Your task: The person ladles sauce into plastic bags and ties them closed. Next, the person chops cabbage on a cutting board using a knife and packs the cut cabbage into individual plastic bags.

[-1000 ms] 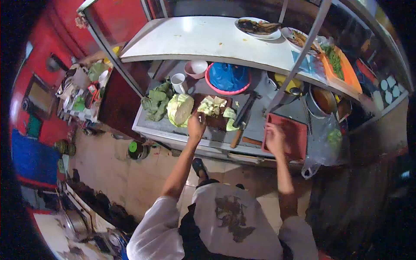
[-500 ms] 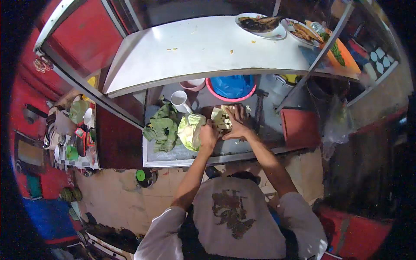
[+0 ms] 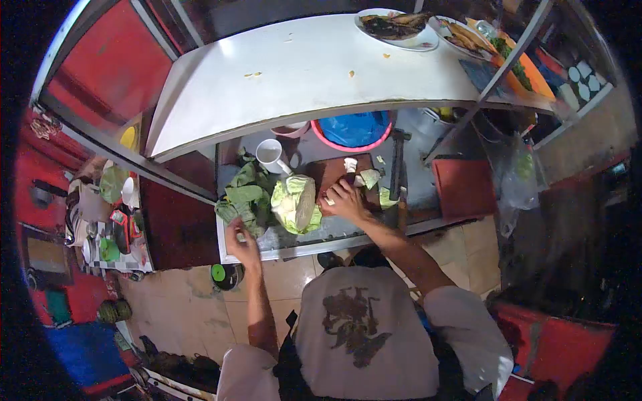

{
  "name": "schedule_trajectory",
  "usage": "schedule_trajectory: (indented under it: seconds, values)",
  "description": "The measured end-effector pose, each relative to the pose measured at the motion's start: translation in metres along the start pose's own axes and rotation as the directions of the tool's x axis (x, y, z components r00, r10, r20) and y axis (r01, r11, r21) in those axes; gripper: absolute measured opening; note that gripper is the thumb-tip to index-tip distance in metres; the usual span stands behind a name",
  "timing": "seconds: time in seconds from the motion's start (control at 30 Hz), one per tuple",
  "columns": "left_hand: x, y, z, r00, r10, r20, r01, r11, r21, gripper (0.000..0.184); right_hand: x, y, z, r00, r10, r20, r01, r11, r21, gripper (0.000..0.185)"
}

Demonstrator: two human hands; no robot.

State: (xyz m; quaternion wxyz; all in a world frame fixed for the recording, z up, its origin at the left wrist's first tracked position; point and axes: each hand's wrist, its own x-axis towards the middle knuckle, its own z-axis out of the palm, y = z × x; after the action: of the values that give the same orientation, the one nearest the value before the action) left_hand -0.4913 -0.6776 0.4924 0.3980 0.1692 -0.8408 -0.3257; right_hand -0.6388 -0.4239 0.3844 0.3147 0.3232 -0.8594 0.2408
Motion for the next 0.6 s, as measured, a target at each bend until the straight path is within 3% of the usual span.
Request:
schedule_trajectory:
  seconds: [0.07,0.1,0.13,0.17,0.2,0.23,0.27,0.3,0.33,0.37,0.4,0.43,0.47,0.53,0.57,0.6]
  values:
    - [-0.028,0.030,0.018,0.987,0.027,0.159,-0.004,0.990,-0.143,0.022,0.004,0.006,-0.001,0.995,0.091,0.035,-0.093,0.993,0.074,0.028]
    - [-0.044,0.045,0.035,0.969,0.037,0.244,0.012,0.980,-0.196,0.021,0.011,0.013,-0.002,0.943,0.331,0.040,-0.327,0.894,0.308,0.027]
    - [-0.058,0.062,0.055,0.943,0.027,0.332,0.070,0.958,-0.278,0.021,0.016,0.020,-0.005,0.834,0.542,0.106,-0.512,0.687,0.516,0.027]
    - [-0.069,0.076,0.077,0.907,0.025,0.420,0.137,0.927,-0.350,0.021,0.019,0.026,-0.009,0.680,0.699,0.222,-0.627,0.397,0.670,0.026]
    - [-0.078,0.080,0.103,0.869,0.081,0.489,0.105,0.934,-0.342,0.022,0.024,0.033,-0.030,0.592,0.783,0.189,-0.652,0.329,0.683,0.026]
    - [-0.082,0.086,0.129,0.822,0.136,0.553,0.073,0.938,-0.339,0.025,0.028,0.041,-0.062,0.590,0.806,0.049,-0.559,0.364,0.745,0.023]
    - [-0.079,0.099,0.150,0.813,0.205,0.545,-0.085,0.968,-0.236,0.030,0.024,0.053,-0.097,0.443,0.886,0.134,-0.665,0.225,0.712,0.022]
    - [-0.074,0.113,0.171,0.793,0.271,0.546,-0.242,0.962,-0.126,0.035,0.004,0.076,-0.115,0.398,0.917,-0.016,-0.663,0.300,0.686,0.022]
    - [-0.070,0.126,0.194,0.760,0.258,0.596,-0.236,0.965,-0.117,0.040,-0.001,0.088,-0.154,0.398,0.911,-0.107,-0.573,0.338,0.747,0.020]
    - [-0.066,0.135,0.213,0.725,0.244,0.644,-0.231,0.967,-0.107,0.045,-0.031,0.123,-0.166,0.307,0.943,-0.126,-0.551,0.285,0.784,0.019]
    - [-0.064,0.138,0.229,0.723,0.249,0.645,-0.232,0.966,-0.112,0.045,-0.051,0.149,-0.192,0.277,0.950,-0.146,-0.639,0.295,0.710,0.020]
    - [-0.064,0.140,0.244,0.674,0.263,0.691,-0.365,0.931,0.001,0.048,-0.069,0.171,-0.215,0.245,0.955,-0.169,-0.720,0.296,0.627,0.021]
    - [-0.070,0.141,0.256,0.620,0.264,0.739,-0.493,0.864,0.104,0.050,-0.085,0.190,-0.234,0.266,0.952,-0.148,-0.722,0.299,0.624,0.022]
    - [-0.078,0.129,0.269,0.599,0.259,0.758,-0.490,0.867,0.091,0.051,-0.101,0.198,-0.259,0.269,0.954,-0.135,-0.728,0.293,0.620,0.024]
    - [-0.078,0.122,0.275,0.590,0.246,0.769,-0.480,0.873,0.088,0.052,-0.104,0.196,-0.272,0.431,0.852,-0.296,-0.794,0.514,0.324,0.029]
    - [-0.078,0.114,0.276,0.592,0.291,0.752,-0.499,0.865,0.058,0.050,-0.102,0.189,-0.285,0.604,0.702,-0.377,-0.764,0.645,-0.024,0.034]
